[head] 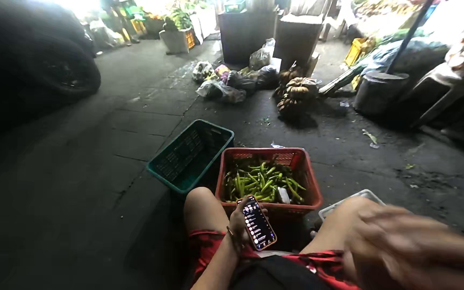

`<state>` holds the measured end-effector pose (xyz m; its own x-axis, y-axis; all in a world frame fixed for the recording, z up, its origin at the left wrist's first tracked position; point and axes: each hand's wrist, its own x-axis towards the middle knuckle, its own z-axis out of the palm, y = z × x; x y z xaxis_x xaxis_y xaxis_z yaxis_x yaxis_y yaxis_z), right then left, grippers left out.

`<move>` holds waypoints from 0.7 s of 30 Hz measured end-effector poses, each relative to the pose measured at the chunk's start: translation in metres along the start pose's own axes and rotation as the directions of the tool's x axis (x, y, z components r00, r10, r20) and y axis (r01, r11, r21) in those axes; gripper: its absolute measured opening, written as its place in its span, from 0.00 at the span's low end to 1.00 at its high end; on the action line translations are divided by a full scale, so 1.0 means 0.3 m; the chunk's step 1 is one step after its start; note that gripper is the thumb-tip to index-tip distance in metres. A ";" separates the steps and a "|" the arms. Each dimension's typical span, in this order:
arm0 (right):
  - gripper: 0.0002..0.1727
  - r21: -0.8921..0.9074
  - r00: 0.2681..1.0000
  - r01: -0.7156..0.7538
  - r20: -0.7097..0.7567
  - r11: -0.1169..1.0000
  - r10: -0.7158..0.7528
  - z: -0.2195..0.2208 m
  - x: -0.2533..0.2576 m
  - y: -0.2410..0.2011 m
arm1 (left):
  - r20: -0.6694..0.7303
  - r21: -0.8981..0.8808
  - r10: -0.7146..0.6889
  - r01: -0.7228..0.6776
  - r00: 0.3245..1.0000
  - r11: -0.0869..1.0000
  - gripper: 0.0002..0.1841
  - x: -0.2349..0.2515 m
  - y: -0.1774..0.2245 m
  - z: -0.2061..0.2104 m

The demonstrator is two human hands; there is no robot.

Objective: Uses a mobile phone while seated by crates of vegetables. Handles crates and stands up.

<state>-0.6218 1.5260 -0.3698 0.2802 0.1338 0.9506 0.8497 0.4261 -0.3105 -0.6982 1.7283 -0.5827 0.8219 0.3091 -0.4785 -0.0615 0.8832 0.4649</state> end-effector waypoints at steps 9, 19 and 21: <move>0.23 0.214 -0.056 -0.959 0.504 -0.187 0.862 0.091 -0.533 0.311 | 0.036 0.151 0.157 -0.160 0.987 0.975 0.32 -0.106 0.036 0.153; 0.45 0.308 -0.023 -0.897 0.683 -0.316 0.730 0.084 -0.513 0.389 | 0.398 0.906 0.513 -0.412 0.761 -0.091 0.37 -0.246 0.092 0.025; 0.38 0.342 -0.033 -0.896 0.584 -0.283 0.811 0.092 -0.498 0.435 | 0.480 0.811 0.418 -0.208 0.771 -0.547 0.27 -0.373 0.113 -0.054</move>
<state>-0.5651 1.5863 -0.5521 0.4185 0.8640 -0.2800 -0.6448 0.0655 -0.7616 -0.8014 1.7293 -0.5252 0.8798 0.4386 0.1833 0.3216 -0.8332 0.4498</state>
